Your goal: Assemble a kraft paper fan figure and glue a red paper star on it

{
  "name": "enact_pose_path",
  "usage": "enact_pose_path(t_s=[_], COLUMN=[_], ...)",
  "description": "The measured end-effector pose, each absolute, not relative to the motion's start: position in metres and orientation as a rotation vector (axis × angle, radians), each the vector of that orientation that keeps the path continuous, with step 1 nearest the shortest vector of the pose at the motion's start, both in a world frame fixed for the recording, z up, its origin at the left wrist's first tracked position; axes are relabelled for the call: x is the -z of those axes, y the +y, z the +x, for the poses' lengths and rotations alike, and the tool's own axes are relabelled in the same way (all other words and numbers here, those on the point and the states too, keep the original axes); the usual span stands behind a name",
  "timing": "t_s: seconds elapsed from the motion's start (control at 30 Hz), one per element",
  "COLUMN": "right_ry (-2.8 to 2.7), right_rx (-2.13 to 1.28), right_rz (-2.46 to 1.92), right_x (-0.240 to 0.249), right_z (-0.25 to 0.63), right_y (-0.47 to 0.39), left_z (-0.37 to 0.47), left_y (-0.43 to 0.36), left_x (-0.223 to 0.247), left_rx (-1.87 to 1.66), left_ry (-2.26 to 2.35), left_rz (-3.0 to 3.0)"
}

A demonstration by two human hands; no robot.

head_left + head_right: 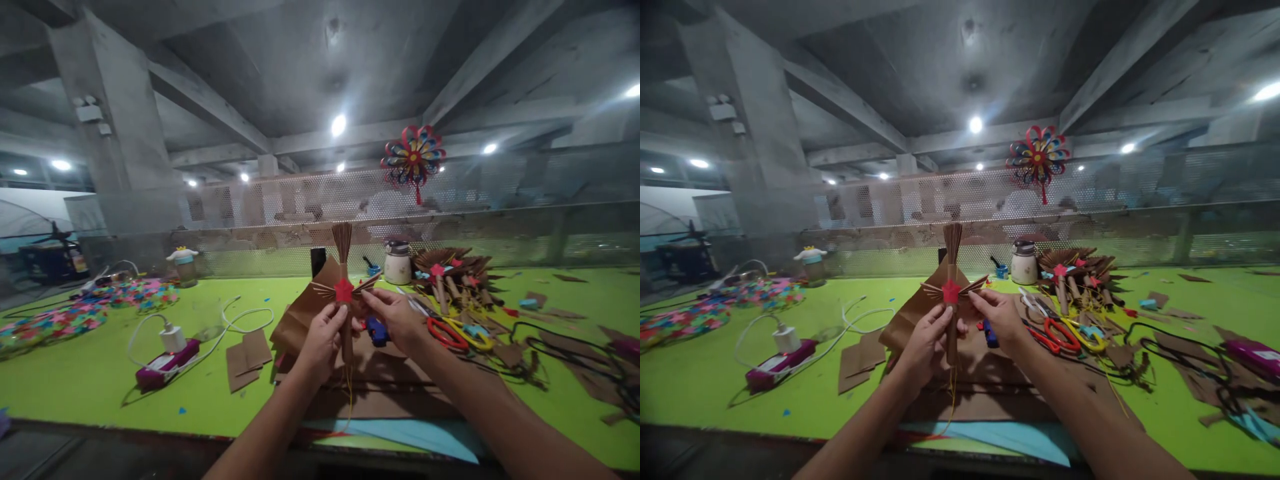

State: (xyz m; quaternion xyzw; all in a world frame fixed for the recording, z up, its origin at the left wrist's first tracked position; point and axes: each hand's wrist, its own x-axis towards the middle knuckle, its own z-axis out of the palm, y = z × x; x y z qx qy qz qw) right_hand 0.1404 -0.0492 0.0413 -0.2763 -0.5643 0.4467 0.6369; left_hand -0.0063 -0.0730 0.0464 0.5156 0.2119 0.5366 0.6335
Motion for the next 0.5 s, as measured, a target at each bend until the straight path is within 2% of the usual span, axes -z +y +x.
enact_pose_path(t_s=[0.2,0.37,0.5], right_ry=[-1.280,-1.405,-1.530], right_rx=[-0.972,-0.918,-0.701], right_rz=[-0.679,-0.790,-0.894], right_x=[-0.043,-0.034,-0.027], right_z=[0.143,0.130,0.117], right_y=[-0.050,-0.052,-0.060], left_z=[-0.003,0.004,0.006], left_y=[-0.070,-0.060,-0.055], left_x=[-0.046,-0.052,-0.058], left_rx=[-1.161,-1.305,-1.429], left_ry=[0.427,0.371,0.423], left_rz=[1.231,1.210,1.162])
